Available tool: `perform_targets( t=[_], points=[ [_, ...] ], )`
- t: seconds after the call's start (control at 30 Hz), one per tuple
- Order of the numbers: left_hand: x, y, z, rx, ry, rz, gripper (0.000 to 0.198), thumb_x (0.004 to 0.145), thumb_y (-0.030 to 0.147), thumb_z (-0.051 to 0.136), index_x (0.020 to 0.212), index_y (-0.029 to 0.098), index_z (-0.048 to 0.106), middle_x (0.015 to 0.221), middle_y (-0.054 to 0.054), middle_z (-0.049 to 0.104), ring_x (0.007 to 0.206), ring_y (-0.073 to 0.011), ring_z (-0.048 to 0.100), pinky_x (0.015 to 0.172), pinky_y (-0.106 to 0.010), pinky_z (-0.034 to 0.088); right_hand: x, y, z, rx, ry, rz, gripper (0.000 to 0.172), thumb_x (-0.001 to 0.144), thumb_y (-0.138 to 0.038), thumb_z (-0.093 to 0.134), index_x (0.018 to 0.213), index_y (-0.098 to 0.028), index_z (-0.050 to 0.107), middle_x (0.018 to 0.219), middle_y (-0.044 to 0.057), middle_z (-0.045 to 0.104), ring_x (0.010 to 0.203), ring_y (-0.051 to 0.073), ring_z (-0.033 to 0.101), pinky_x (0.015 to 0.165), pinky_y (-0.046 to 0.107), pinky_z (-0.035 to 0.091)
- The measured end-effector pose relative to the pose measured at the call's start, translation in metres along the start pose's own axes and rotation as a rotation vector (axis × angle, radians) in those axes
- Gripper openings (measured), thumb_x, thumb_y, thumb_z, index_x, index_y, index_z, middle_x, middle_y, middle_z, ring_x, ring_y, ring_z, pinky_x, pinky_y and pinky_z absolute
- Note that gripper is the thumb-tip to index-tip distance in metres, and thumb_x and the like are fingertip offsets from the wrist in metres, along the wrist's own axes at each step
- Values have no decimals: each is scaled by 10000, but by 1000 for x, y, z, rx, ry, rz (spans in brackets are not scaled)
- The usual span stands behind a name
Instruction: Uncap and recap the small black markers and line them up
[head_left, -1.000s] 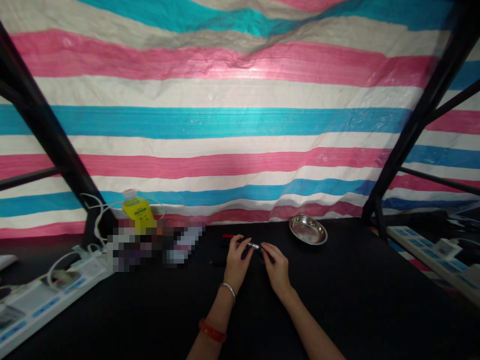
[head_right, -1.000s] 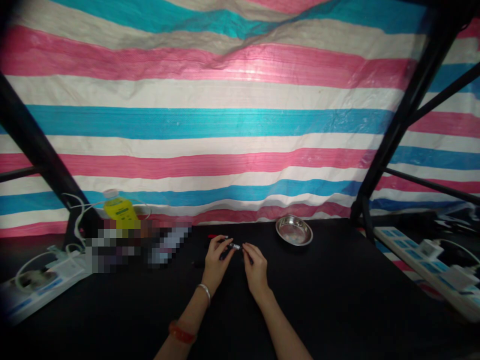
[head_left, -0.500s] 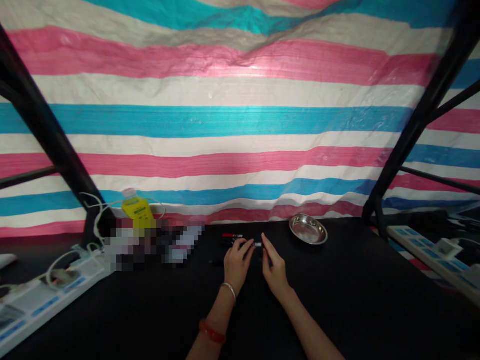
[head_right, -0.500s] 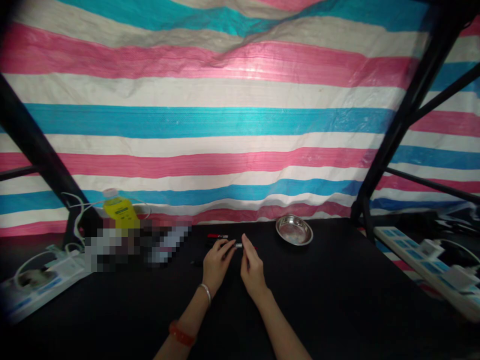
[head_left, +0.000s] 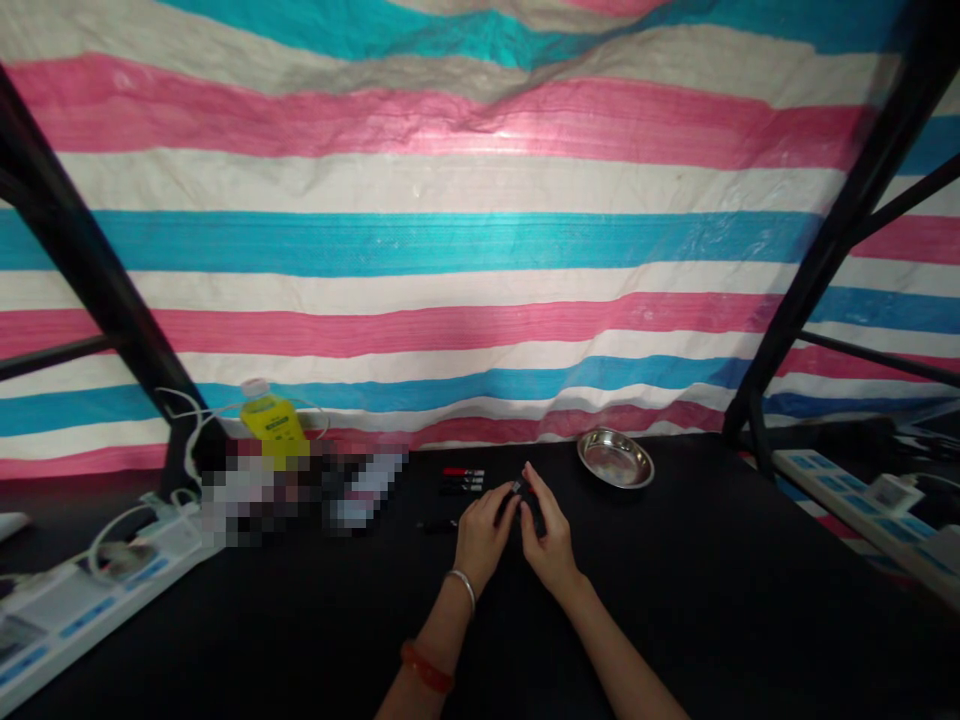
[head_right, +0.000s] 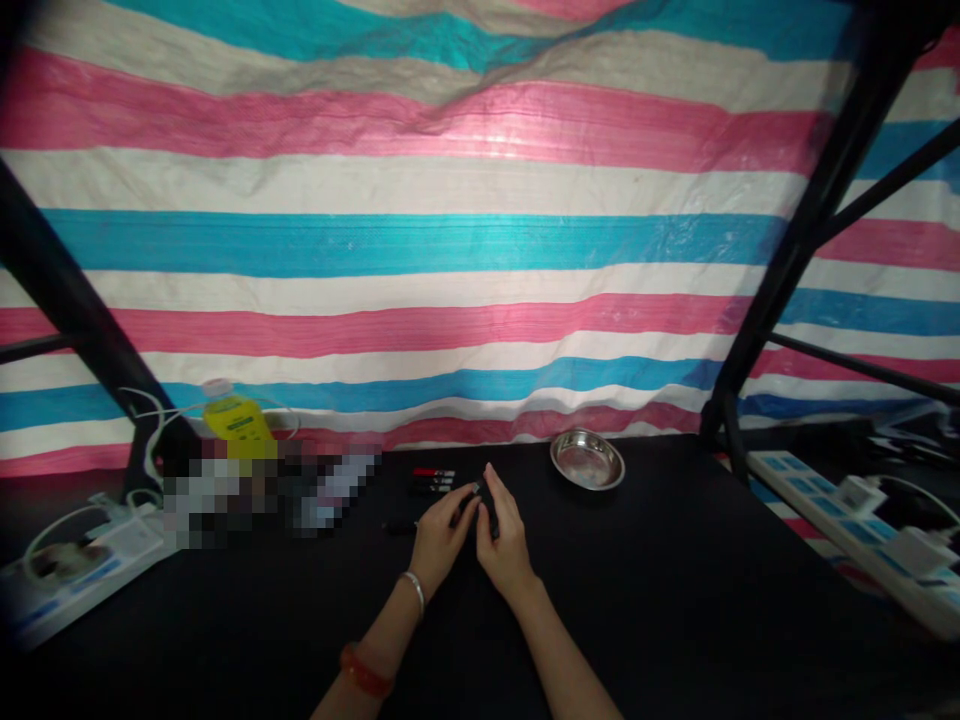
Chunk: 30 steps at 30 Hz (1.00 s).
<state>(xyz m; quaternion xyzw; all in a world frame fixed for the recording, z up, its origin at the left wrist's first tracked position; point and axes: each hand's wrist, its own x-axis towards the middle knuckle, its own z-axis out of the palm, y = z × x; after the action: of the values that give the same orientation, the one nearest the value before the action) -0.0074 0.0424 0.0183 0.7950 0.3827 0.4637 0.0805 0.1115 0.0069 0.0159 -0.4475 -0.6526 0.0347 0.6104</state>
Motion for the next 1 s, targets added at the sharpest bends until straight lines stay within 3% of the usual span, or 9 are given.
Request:
perform_targets(
  t=[0.27, 0.43, 0.6, 1.0],
  points=[
    [1, -1, -5, -13, -35, 52, 291, 909, 254, 388, 1151, 231, 548, 1031, -57, 644, 916, -156, 620, 811, -301, 519, 1, -1, -2, 14, 9, 88, 374, 852, -272, 515, 1220, -209, 523, 986, 87, 654, 911, 198, 622, 823, 373, 522],
    [0, -3, -2, -24, -65, 31, 299, 881, 269, 454, 1165, 235, 542, 1042, -57, 627, 872, -152, 619, 797, -298, 521, -1, 0, -2, -4, 90, 172, 265, 859, -290, 509, 1091, -194, 591, 964, 86, 643, 844, 178, 619, 761, 328, 527],
    [0, -10, 1, 73, 2, -62, 242, 855, 192, 478, 1067, 208, 594, 1010, -49, 649, 837, -159, 618, 778, -328, 508, 0, 0, -2, -35, 164, 201, 274, 864, -295, 492, 1097, -179, 576, 960, 85, 636, 819, 169, 612, 737, 308, 516],
    [1, -5, -7, 238, 57, -97, 183, 841, 164, 488, 925, 212, 644, 889, -44, 702, 815, -193, 626, 800, -398, 380, 0, -1, -4, -29, 167, 217, 280, 877, -304, 461, 1104, -177, 566, 948, 92, 633, 825, 178, 610, 710, 311, 508]
  ],
)
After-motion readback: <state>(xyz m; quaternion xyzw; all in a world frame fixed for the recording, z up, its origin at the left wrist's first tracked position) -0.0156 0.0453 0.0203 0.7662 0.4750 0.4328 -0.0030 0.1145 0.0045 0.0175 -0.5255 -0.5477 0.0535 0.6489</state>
